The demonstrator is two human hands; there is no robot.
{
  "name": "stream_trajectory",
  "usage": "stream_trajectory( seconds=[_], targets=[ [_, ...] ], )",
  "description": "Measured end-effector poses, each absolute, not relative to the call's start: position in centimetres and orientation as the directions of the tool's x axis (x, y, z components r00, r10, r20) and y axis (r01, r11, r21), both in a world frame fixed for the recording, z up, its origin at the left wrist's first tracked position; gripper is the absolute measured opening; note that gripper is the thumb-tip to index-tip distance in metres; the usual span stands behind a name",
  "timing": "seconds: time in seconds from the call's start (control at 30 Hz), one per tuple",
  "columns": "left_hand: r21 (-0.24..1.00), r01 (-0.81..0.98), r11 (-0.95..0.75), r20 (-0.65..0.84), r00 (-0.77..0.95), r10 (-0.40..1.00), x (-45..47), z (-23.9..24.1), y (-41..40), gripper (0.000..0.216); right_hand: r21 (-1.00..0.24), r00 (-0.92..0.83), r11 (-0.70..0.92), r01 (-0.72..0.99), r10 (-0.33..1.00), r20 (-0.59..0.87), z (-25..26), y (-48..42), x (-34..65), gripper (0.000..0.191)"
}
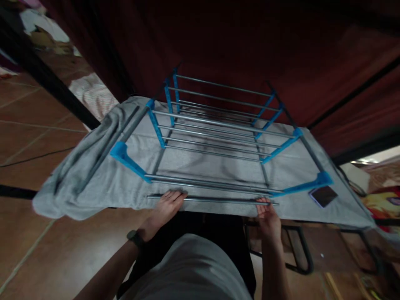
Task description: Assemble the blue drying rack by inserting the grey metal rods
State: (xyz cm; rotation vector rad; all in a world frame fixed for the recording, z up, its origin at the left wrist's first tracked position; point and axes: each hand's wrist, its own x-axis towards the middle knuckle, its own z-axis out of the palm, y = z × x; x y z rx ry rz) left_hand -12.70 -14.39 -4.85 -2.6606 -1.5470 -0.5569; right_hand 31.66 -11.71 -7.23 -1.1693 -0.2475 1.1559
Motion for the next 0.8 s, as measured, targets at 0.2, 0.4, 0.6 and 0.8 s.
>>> stream_trajectory(
  seconds=[0.2, 0.4, 0.6, 0.8],
  targets=[
    [0.186, 0.869, -0.459, 0.413, 0.355, 0.839, -16.1, -5.7, -14.8, 0.028, -0.791, 0.475, -0.001, -0.612, 0.799, -0.369, -6.3, -11.7, 30.6, 0.024],
    [0.252, 0.927, -0.277, 0.466, 0.134, 0.875, -18.6, -5.5, -15.2, 0.027, -0.785, 0.473, 0.017, -0.619, 0.807, -0.355, -5.6, -11.5, 29.9, 0.024],
    [0.541, 0.838, -0.073, 0.468, -0.228, 0.854, -19.6, -4.2, -14.8, 0.025, -0.791, 0.492, 0.026, -0.612, 0.795, -0.355, -5.6, -11.2, 29.4, 0.030],
    [0.974, 0.146, 0.175, -0.050, -0.610, 0.791, -18.0, -2.5, -14.3, 0.033, -0.801, 0.488, 0.020, -0.598, 0.802, -0.344, -5.8, -11.4, 29.5, 0.033]
  ],
)
